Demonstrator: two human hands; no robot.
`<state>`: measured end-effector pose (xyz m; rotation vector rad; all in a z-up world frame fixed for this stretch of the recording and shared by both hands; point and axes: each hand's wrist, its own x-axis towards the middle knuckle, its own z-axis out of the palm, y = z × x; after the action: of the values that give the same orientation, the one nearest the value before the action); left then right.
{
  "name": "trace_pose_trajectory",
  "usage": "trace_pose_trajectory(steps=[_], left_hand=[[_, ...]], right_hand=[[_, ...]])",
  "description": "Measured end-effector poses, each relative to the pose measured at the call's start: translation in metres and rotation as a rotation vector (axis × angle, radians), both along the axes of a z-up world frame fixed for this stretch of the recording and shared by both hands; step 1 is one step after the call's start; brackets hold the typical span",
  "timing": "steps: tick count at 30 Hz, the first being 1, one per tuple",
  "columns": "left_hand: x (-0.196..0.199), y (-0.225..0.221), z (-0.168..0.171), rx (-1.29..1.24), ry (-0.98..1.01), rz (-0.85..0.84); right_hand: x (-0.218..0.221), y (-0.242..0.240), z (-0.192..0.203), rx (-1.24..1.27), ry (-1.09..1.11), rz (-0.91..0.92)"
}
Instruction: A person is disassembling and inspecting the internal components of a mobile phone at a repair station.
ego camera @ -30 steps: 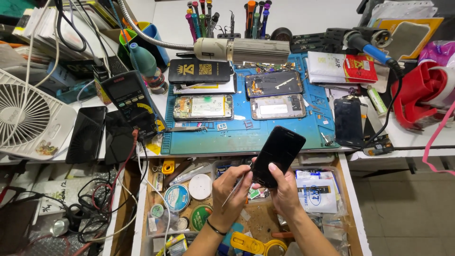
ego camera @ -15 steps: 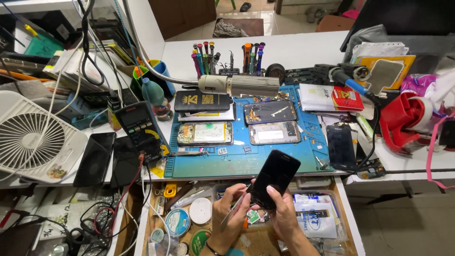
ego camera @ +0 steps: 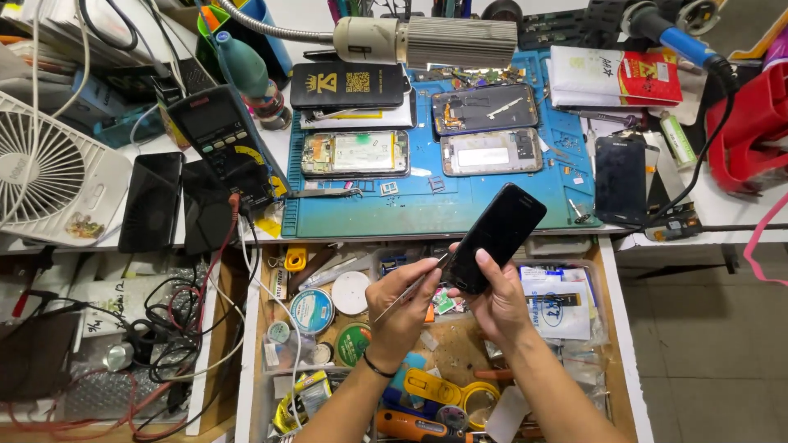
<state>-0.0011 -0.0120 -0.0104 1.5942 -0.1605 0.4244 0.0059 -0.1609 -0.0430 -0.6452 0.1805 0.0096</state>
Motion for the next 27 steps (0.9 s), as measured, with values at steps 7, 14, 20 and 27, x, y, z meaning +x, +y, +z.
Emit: trace_pose_trajectory(steps=[7, 14, 20, 27], left_hand=[[0.003, 0.0, 0.008, 0.041, -0.073, -0.001], [0.002, -0.001, 0.006, 0.061, -0.114, 0.012], [0.004, -0.002, 0.01, 0.139, -0.269, 0.009], [0.007, 0.0, 0.0, 0.306, -0.422, 0.03]], right_hand=[[0.001, 0.001, -0.007, -0.013, -0.03, -0.004], [-0.001, 0.003, 0.005, -0.022, -0.05, -0.005], [-0.001, 0.004, 0.008, -0.06, -0.06, -0.028], [-0.001, 0.007, 0.004, -0.304, -0.046, -0.088]])
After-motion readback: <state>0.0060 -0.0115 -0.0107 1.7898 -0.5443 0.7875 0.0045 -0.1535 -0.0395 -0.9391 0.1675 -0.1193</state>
